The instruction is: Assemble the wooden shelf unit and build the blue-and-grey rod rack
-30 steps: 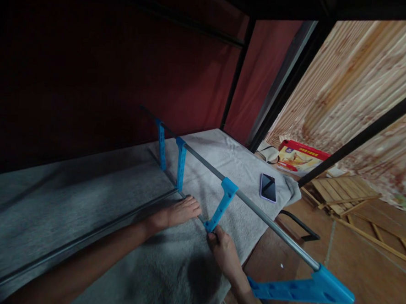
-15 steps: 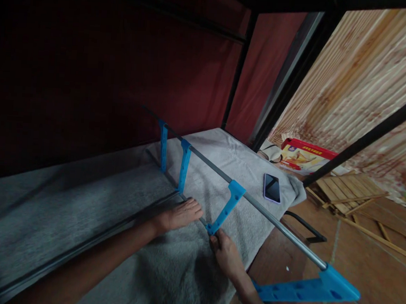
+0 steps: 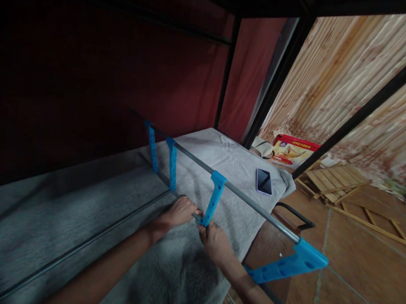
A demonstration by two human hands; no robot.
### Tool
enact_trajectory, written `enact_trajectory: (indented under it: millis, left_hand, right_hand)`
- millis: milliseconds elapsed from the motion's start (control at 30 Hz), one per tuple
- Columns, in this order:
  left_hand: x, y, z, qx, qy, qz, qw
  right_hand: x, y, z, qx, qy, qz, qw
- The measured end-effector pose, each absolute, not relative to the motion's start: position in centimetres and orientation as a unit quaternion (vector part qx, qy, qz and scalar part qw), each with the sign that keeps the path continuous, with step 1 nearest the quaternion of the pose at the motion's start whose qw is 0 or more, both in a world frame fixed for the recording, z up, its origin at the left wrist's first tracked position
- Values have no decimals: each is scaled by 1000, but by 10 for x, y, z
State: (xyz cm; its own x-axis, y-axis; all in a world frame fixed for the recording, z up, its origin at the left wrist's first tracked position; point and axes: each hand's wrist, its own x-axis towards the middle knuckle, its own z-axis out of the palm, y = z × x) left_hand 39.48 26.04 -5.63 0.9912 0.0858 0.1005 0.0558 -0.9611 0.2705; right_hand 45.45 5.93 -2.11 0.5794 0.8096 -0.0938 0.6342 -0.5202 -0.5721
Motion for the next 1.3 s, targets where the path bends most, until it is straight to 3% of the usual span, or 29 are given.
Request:
enact_trajectory:
  millis: [367, 667, 867, 1100, 1300]
  left_hand:
    - [391, 262, -55, 991, 25, 74, 107]
    - [394, 262, -49, 990, 22, 46, 130]
    - [392, 263, -51, 989, 38, 63, 125]
    - [391, 261, -48, 989, 36, 70, 126]
    - [383, 251, -36, 990, 53, 83, 100]
  right_hand:
    - [460, 69, -15, -811, -370, 309, 332]
    - [453, 71, -19, -859, -367, 252, 253]
    - [452, 73, -18, -839, -361, 283, 292]
    - [449, 71, -20, -860, -368, 229, 269]
    - [451, 69, -27, -828, -387, 229, 336]
